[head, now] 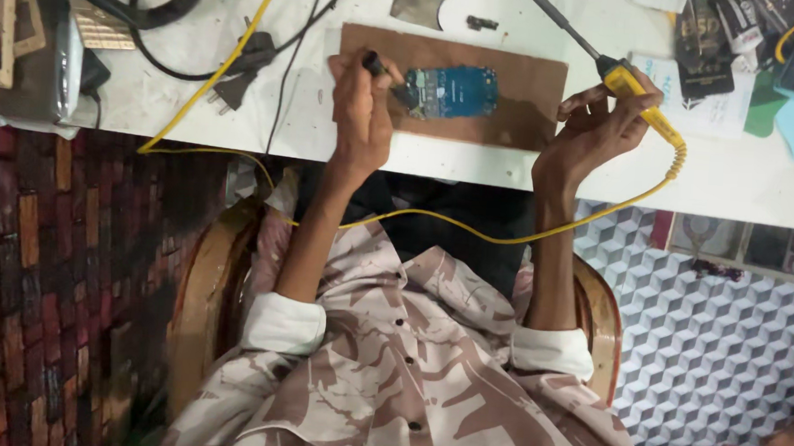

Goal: The person uses a soldering iron and solder wire to work on a small electronic display module placed on a wooden board. They flip the module over to access the back and continue soldering various points on the circuit board.

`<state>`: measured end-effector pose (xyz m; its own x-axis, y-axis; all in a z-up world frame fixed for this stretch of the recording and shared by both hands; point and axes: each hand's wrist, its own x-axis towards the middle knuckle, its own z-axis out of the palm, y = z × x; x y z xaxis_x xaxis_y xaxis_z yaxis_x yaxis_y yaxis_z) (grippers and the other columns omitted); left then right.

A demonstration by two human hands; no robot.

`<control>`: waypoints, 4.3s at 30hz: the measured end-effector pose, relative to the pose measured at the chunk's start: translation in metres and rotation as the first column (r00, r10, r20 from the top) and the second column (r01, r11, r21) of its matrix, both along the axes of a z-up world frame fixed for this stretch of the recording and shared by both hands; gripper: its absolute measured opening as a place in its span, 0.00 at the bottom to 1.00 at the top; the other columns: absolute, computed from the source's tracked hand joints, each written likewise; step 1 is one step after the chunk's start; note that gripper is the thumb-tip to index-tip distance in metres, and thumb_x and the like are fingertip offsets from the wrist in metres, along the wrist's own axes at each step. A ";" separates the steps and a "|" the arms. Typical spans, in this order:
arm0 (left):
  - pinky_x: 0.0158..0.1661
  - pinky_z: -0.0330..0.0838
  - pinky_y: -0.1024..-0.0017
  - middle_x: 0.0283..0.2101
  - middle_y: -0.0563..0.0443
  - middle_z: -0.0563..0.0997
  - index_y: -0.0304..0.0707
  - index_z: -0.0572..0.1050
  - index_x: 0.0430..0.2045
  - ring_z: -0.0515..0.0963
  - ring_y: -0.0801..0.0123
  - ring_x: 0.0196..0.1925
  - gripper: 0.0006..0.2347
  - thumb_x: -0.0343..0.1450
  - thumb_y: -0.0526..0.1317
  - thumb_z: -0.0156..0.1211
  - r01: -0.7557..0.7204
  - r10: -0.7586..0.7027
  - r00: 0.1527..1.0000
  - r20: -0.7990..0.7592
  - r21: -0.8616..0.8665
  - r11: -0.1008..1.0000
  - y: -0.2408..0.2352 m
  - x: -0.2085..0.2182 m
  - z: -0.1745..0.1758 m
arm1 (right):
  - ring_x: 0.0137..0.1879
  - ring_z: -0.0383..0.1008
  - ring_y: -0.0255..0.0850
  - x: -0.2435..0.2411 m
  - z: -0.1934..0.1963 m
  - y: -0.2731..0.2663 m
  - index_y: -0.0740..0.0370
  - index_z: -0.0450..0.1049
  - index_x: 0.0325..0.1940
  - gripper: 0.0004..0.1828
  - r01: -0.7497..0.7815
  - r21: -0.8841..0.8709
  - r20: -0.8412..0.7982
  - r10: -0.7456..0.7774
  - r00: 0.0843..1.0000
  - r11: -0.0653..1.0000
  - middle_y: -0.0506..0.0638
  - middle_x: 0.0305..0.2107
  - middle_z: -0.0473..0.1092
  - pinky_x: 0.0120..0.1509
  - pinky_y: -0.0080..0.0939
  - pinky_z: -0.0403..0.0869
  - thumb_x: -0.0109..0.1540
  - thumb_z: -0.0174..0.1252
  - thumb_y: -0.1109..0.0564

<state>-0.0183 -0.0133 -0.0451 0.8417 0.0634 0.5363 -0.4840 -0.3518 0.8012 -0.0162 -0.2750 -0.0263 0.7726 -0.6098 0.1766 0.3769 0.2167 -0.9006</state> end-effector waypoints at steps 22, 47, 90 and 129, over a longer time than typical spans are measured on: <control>0.38 0.72 0.75 0.38 0.55 0.72 0.32 0.70 0.43 0.71 0.79 0.37 0.13 0.85 0.44 0.42 0.061 -0.124 0.988 -0.096 -0.489 0.870 -0.019 0.028 0.015 | 0.25 0.55 0.35 -0.010 -0.040 -0.027 0.63 0.69 0.44 0.29 0.007 0.268 0.010 -0.009 1.000 0.963 0.45 0.22 0.55 0.29 0.37 0.60 0.71 0.43 0.33; 0.55 0.68 0.62 0.43 0.46 0.81 0.31 0.75 0.46 0.78 0.59 0.49 0.12 0.74 0.24 0.43 -0.017 0.016 1.000 0.015 0.059 0.998 0.004 0.000 0.019 | 0.29 0.58 0.37 -0.009 -0.056 -0.038 0.61 0.65 0.43 0.27 -0.059 0.380 0.139 0.006 0.990 0.923 0.47 0.25 0.57 0.34 0.37 0.58 0.71 0.45 0.34; 0.59 0.48 0.56 0.38 0.56 0.79 0.37 0.70 0.39 0.66 0.60 0.54 0.10 0.83 0.40 0.41 -0.244 0.204 0.958 0.202 0.202 0.949 0.001 -0.010 0.002 | 0.26 0.56 0.35 -0.018 -0.039 -0.030 0.57 0.66 0.37 0.22 -0.091 0.385 0.111 0.052 0.992 0.918 0.45 0.19 0.57 0.35 0.37 0.59 0.70 0.54 0.38; 0.57 0.49 0.55 0.36 0.53 0.79 0.39 0.70 0.35 0.64 0.58 0.51 0.09 0.80 0.40 0.40 -0.295 0.275 0.954 0.122 0.196 0.935 0.006 0.010 0.000 | 0.25 0.64 0.36 -0.012 -0.024 -0.005 0.58 0.63 0.36 0.23 0.397 0.145 -0.235 -0.358 0.904 0.906 0.47 0.22 0.64 0.27 0.33 0.60 0.69 0.50 0.36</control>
<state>-0.0079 -0.0075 -0.0454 0.7517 0.1716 0.6368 -0.4059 -0.6407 0.6518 -0.0282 -0.2802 -0.0507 0.4848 -0.8688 -0.1007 0.2810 0.2638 -0.9227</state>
